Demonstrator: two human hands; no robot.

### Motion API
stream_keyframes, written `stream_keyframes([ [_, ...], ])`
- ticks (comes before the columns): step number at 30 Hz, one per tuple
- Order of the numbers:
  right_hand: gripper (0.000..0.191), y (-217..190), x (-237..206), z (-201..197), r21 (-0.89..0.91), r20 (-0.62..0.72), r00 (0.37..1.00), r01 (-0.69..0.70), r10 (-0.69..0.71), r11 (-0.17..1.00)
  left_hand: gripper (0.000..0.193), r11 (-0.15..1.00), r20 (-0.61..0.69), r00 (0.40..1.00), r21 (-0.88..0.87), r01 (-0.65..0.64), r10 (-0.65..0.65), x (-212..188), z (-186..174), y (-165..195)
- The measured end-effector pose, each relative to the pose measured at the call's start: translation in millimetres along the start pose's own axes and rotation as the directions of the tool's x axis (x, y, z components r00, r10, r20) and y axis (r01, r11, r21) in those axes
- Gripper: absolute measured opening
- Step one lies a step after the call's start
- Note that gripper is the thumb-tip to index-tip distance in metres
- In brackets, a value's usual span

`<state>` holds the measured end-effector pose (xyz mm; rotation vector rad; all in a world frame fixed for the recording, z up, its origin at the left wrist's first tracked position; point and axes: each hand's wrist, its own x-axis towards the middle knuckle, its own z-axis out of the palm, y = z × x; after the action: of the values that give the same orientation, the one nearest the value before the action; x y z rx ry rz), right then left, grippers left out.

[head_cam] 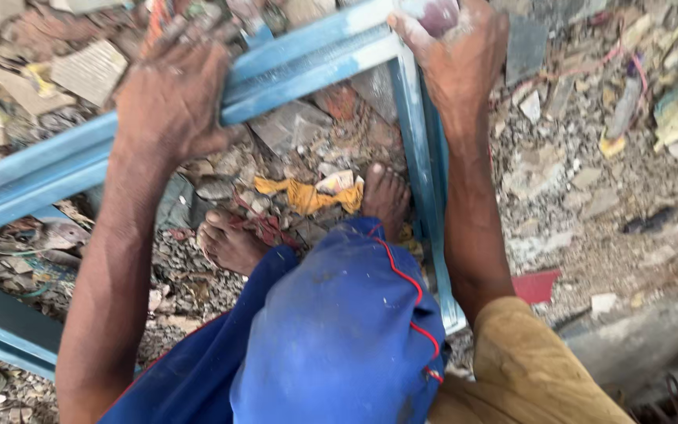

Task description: The person sits on the ground and uses a sanding block to smooth the surface of a blue metal frame. They work along the edges and corners, occasionally repositioning the frame to access different sections.

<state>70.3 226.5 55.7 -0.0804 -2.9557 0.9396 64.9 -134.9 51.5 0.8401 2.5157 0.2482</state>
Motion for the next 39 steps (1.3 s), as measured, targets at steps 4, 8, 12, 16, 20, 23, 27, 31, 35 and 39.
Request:
stream_keyframes([
  [4, 0.051, -3.0, -3.9, 4.3, -0.027, -0.047, 0.998, 0.031, -0.033, 0.999, 0.09, 0.999, -0.032, 0.999, 0.042, 0.018, -0.017, 1.8, -7.3, 4.8],
  [8, 0.049, -15.4, -3.9, -0.8, 0.016, -0.031, 0.999, 0.031, -0.031, 0.999, 0.082, 0.983, 0.251, 0.954, -0.039, 0.178, -0.162, 2.3, -17.4, 10.6],
  [12, 0.046, -17.6, -4.0, -2.3, 0.059, -0.07, 0.998, 0.007, -0.003, 0.998, 0.084, 0.999, -0.19, 0.981, 0.022, -0.025, 0.029, 3.0, -18.5, 8.9],
  [16, 0.047, -6.3, -8.3, 6.5, 0.044, -0.008, 1.0, -0.015, 0.016, 0.999, 0.086, 0.994, 0.093, 0.992, -0.056, 0.094, -0.088, -0.5, -12.5, 4.4],
  [20, 0.035, 14.1, 3.7, 6.9, -0.008, -0.031, 0.996, 0.083, -0.083, 0.997, 0.09, 0.998, -0.087, 0.996, 0.053, 0.018, -0.013, -0.8, -5.8, 1.8],
  [23, 0.026, 31.6, 28.5, -4.1, -0.107, 0.211, 0.856, 0.501, -0.472, 0.859, 0.08, 0.999, 0.051, 0.998, -0.024, 0.027, -0.026, 1.6, -0.5, 0.5],
  [27, 0.032, 42.3, 64.1, -10.9, -0.199, 0.341, 0.666, 0.741, -0.664, 0.641, 0.084, 0.998, -0.089, 0.995, 0.056, -0.035, 0.04, 4.9, 2.9, -3.1],
  [31, 0.033, 25.0, 72.2, 13.7, -0.158, 0.47, 0.588, 0.79, -0.659, 0.592, 0.076, 0.998, -0.099, 0.994, -0.033, -0.059, 0.055, 5.2, -2.0, -2.0],
  [35, 0.03, 0.6, 69.2, 34.1, -0.151, 0.351, 0.458, 0.889, -0.817, 0.433, 0.083, 0.999, 0.046, 0.999, -0.034, 0.023, -0.021, 5.7, -8.8, 3.6],
  [39, 0.034, -3.6, 82.2, 22.3, -0.064, 0.582, 0.52, 0.796, -0.625, 0.602, 0.085, 0.998, -0.165, 0.985, -0.046, -0.051, 0.043, 0.7, -9.0, 2.7],
])
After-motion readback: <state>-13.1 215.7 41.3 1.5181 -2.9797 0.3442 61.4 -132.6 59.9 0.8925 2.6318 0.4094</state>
